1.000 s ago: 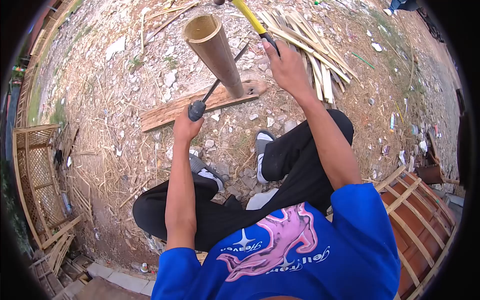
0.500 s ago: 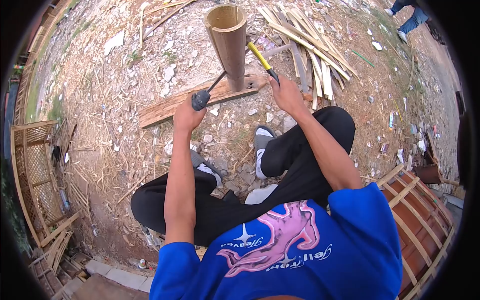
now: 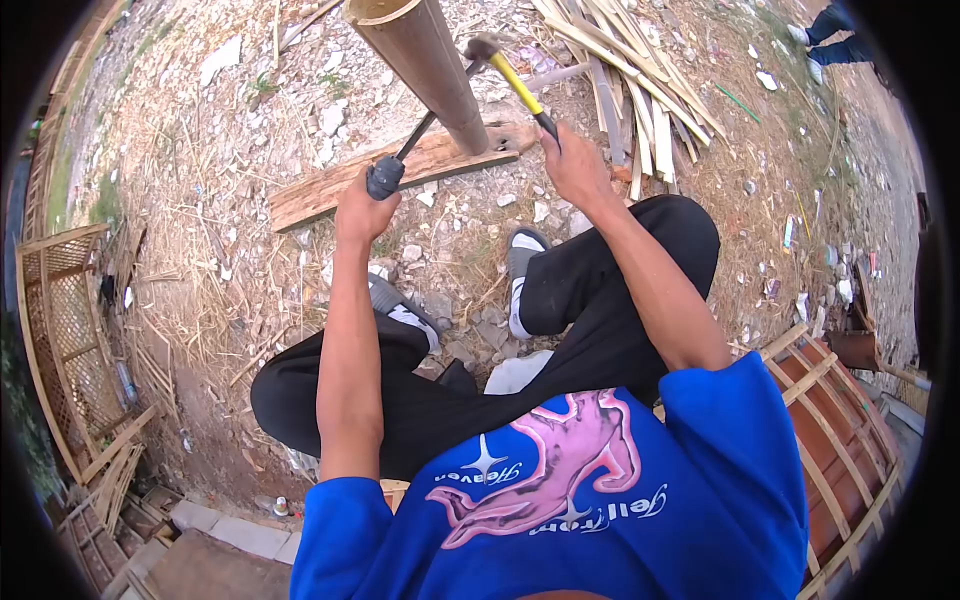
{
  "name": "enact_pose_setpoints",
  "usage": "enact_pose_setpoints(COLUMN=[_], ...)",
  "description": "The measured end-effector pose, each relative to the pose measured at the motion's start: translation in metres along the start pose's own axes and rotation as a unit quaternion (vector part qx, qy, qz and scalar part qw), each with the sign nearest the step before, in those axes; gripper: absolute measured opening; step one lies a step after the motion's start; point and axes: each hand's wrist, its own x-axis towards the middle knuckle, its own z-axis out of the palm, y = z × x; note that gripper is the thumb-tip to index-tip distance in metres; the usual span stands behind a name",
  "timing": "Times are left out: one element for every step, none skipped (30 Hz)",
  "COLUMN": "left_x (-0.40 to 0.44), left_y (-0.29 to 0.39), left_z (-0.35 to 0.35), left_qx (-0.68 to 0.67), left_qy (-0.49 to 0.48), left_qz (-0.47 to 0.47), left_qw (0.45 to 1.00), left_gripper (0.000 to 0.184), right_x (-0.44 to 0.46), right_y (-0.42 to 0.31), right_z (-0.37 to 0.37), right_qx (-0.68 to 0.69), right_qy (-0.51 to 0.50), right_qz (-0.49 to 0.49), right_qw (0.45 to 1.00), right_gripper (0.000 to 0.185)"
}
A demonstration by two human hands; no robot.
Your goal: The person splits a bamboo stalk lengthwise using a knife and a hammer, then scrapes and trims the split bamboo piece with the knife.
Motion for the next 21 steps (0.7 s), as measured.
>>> enact_pose_setpoints(left_x=[0.003, 0.002, 0.003, 0.005, 0.007, 0.011, 0.013, 0.012, 0.012, 0.009, 0.004, 0.002, 0.003, 0.002, 0.001, 0.006, 0.006, 0.004, -0.001, -0.001, 0.0], left_y=[0.003, 0.004, 0.006, 0.005, -0.002, -0.009, -0.016, -0.017, -0.017, -0.016, -0.017, -0.017, -0.015, -0.014, -0.013, -0.008, -0.002, 0.008, 0.018, 0.028, 0.033], left_z=[0.0, 0.0, 0.006, 0.008, 0.01, 0.008, 0.009, 0.008, 0.01, 0.011, 0.01, 0.008, 0.006, 0.005, 0.004, -0.003, -0.007, -0.013, -0.017, -0.021, -0.022], left_qx=[-0.011, -0.027, -0.05, -0.072, -0.075, -0.081, -0.087, -0.096, -0.09, -0.081, -0.072, -0.075, -0.053, -0.032, -0.011, 0.002, 0.016, -0.007, 0.008, 0.024, 0.04], left_qy=[0.007, 0.01, 0.021, 0.032, 0.03, 0.032, 0.032, 0.025, 0.028, 0.03, 0.032, 0.019, 0.024, 0.028, 0.033, 0.027, 0.011, -0.001, -0.009, -0.01, -0.011], left_qz=[0.002, -0.011, -0.025, -0.043, -0.056, -0.069, -0.082, -0.073, -0.06, -0.048, -0.038, -0.032, -0.032, -0.03, -0.026, -0.005, 0.011, 0.008, 0.01, 0.012, 0.015], left_qw=[1.0, 1.0, 0.998, 0.996, 0.995, 0.994, 0.992, 0.992, 0.994, 0.995, 0.996, 0.996, 0.998, 0.999, 0.999, 1.0, 1.0, 1.0, 1.0, 1.0, 0.999], left_gripper=[0.051, 0.051, 0.05, 0.05, 0.05, 0.049, 0.049, 0.049, 0.049, 0.049, 0.049, 0.052, 0.054, 0.055, 0.056, 0.059, 0.061, 0.063, 0.063, 0.063, 0.063], right_x=[0.005, 0.004, 0.003, -0.002, -0.006, 0.001, 0.007, 0.012, 0.019, 0.026, 0.03, 0.031, 0.032, 0.029, 0.025, 0.021, 0.013, 0.007, 0.0, -0.001, -0.001], right_y=[0.033, 0.05, 0.05, 0.044, 0.037, 0.027, 0.011, -0.002, -0.009, -0.014, -0.022, -0.032, -0.037, -0.037, -0.036, -0.035, -0.026, -0.015, -0.008, -0.008, -0.009], right_z=[0.022, 0.036, 0.031, 0.026, 0.017, 0.007, -0.007, -0.018, -0.024, -0.028, -0.031, -0.035, -0.034, -0.03, -0.024, -0.017, -0.008, 0.007, 0.016, 0.012, 0.006], right_qx=[-0.033, -0.06, -0.06, -0.06, -0.065, -0.043, -0.021, 0.003, 0.016, 0.029, 0.044, 0.057, 0.064, 0.068, 0.072, 0.072, 0.068, 0.077, 0.089, 0.09, 0.091], right_qy=[-0.046, -0.091, -0.077, -0.069, -0.067, -0.044, -0.022, 0.002, 0.03, 0.055, 0.079, 0.065, 0.045, 0.025, 0.009, -0.001, -0.017, -0.018, -0.025, -0.019, -0.013], right_qz=[0.038, 0.086, 0.085, 0.084, 0.081, 0.067, 0.055, 0.046, 0.022, 0.001, -0.022, 0.009, 0.018, 0.029, 0.04, 0.051, 0.073, 0.083, 0.091, 0.089, 0.086], right_qw=[0.998, 0.99, 0.992, 0.992, 0.992, 0.996, 0.998, 0.999, 0.999, 0.998, 0.996, 0.996, 0.997, 0.997, 0.997, 0.996, 0.995, 0.993, 0.992, 0.992, 0.992], right_gripper=[0.038, 0.038, 0.039, 0.04, 0.041, 0.04, 0.04, 0.04, 0.039, 0.039, 0.038, 0.037, 0.037, 0.037, 0.037, 0.037, 0.037, 0.037, 0.037, 0.037, 0.037])
